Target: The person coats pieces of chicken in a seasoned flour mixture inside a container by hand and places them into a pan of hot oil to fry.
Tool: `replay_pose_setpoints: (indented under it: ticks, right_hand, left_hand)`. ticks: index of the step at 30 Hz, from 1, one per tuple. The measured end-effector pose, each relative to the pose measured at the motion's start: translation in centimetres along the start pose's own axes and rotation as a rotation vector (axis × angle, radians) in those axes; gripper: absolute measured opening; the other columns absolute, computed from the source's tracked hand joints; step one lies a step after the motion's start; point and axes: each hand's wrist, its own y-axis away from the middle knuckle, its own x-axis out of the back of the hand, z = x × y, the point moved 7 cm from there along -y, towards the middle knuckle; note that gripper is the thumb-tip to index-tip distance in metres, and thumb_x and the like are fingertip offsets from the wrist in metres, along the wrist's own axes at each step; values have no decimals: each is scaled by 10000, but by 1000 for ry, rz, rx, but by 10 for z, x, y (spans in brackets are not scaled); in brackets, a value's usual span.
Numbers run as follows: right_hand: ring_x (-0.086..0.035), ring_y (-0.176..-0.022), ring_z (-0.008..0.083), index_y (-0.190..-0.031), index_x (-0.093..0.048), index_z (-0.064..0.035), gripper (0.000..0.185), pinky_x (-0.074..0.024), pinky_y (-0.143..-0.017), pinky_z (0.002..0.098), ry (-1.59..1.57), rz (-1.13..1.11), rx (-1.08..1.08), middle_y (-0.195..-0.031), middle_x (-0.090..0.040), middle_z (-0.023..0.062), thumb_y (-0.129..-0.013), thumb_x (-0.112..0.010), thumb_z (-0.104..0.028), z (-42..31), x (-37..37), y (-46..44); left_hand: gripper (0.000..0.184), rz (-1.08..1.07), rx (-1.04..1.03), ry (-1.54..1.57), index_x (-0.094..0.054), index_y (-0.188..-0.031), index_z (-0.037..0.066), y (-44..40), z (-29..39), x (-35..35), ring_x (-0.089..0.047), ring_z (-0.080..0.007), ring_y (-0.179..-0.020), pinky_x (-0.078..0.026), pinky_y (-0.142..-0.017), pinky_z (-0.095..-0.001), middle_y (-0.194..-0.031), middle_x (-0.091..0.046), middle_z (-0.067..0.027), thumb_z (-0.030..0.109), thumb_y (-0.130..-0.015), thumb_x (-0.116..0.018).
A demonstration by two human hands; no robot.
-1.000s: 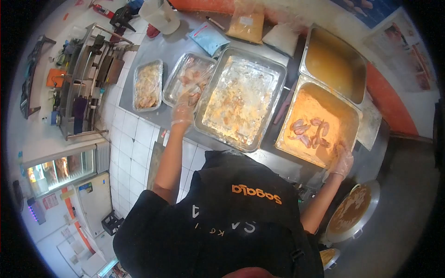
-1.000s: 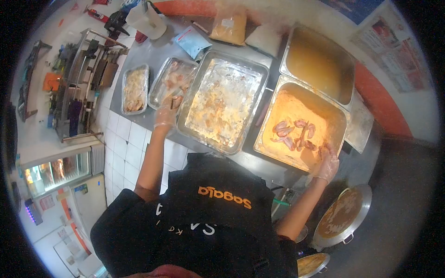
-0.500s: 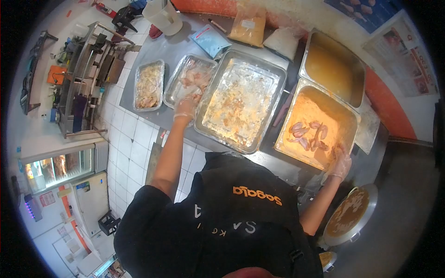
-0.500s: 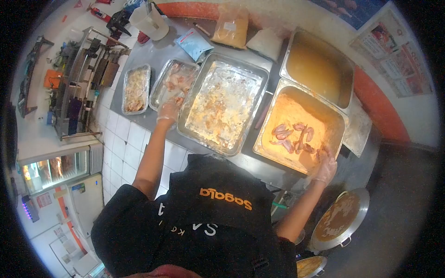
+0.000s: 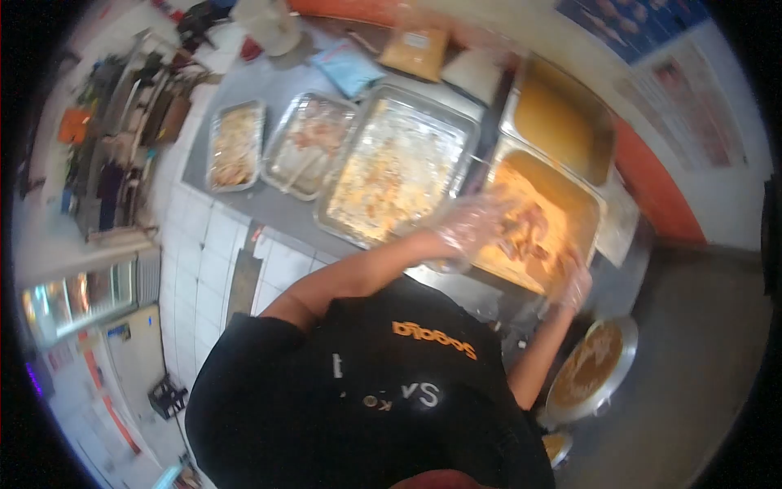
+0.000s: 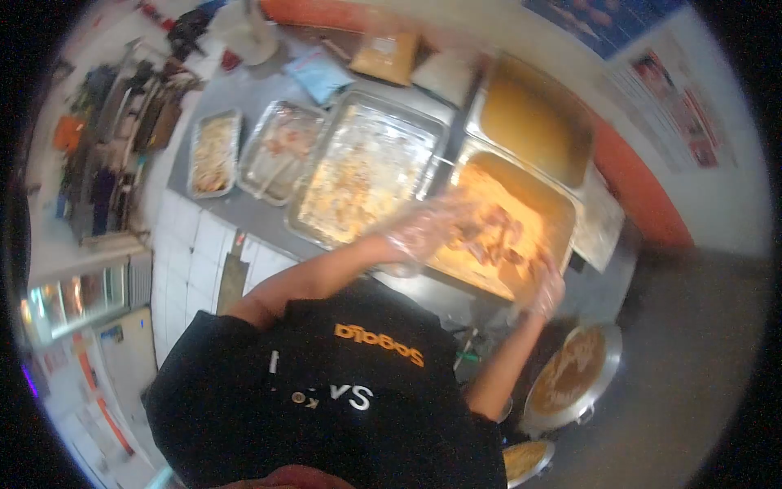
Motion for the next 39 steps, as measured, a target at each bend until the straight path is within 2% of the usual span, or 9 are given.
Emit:
replay_pose_setpoints:
  ticks: [4, 8, 11, 21, 24, 30, 33, 35, 39]
  right_hand:
    - [-627, -898, 200, -1155, -629, 69, 397, -516, -798, 297, -177, -23, 151, -1039, -651, 126, -799, -634, -106, 5, 1, -5]
    - [-626, -898, 207, -1185, -607, 73, 404, -512, -801, 295, -268, 12, 135, -1054, -642, 136, -810, -589, -75, 16, 3, -11]
    - [-625, -981, 237, -1233, -544, 120, 459, -527, -839, 305, -222, -44, 128, -1146, -614, 184, -822, -647, -58, 26, 7, -24]
    - [-630, -939, 221, -1215, -572, 101, 409, -509, -834, 289, -144, -60, 143, -1117, -631, 159, -833, -607, -42, 24, 3, -23]
    - [-617, -879, 192, -1134, -646, 46, 354, -499, -786, 276, -173, 1, 121, -1035, -645, 115, -798, -558, -20, 24, 3, -23]
    - [-615, -900, 187, -1086, -670, 39, 316, -487, -785, 271, -108, 57, 119, -1043, -655, 112, -823, -525, -58, 25, 7, -24]
    - [-615, -892, 174, -1079, -681, 28, 316, -483, -785, 270, 33, -13, 159, -1022, -669, 98, -816, -530, -65, 20, 4, -22]
    - [-617, -881, 169, -1087, -681, 20, 320, -485, -791, 274, 45, -31, 153, -1015, -680, 86, -814, -543, -71, 19, 3, -24]
    - [-620, -875, 173, -1085, -682, 20, 318, -487, -796, 275, 124, -1, 134, -1029, -681, 96, -815, -545, -76, 4, -4, -13]
  left_hand:
    - [350, 539, 206, 693, -585, -1243, 50, 23, -60, 17, -502, -247, -1239, -394, -1047, -336, -1312, -554, -138, 88, -899, -531]
    - [248, 936, 632, -189, -655, -1051, 61, 146, -154, 93, -641, -290, -962, -493, -874, -374, -1034, -669, -148, 80, -847, -516]
    - [313, 277, 1406, -495, -639, -1102, 93, 206, -210, 124, -607, -325, -1046, -465, -947, -374, -1121, -641, -174, 139, -805, -553]
    - [468, 143, 558, -999, -525, -1336, 158, 201, -274, 139, -436, -291, -1301, -274, -1135, -442, -1418, -455, -151, 194, -872, -577]
    - [559, 110, 807, -847, -451, -1410, 157, 200, -269, 147, -307, -275, -1390, -81, -1204, -446, -1517, -323, -110, 229, -873, -588]
    - [448, 656, 741, -377, -539, -1305, 142, 222, -263, 149, -402, -361, -1300, -247, -1131, -488, -1390, -456, -146, 165, -857, -556]
    - [423, 645, 696, -957, -566, -1272, 87, 213, -243, 158, -489, -319, -1234, -408, -1017, -433, -1328, -527, -156, 272, -891, -573]
    - [383, 419, 1382, -435, -614, -1168, 48, 236, -285, 148, -586, -337, -1075, -446, -961, -404, -1156, -618, -173, 307, -889, -564]
    - [404, 325, 1489, -281, -618, -1159, 38, 252, -310, 135, -592, -351, -1067, -446, -943, -426, -1153, -623, -190, 340, -904, -534]
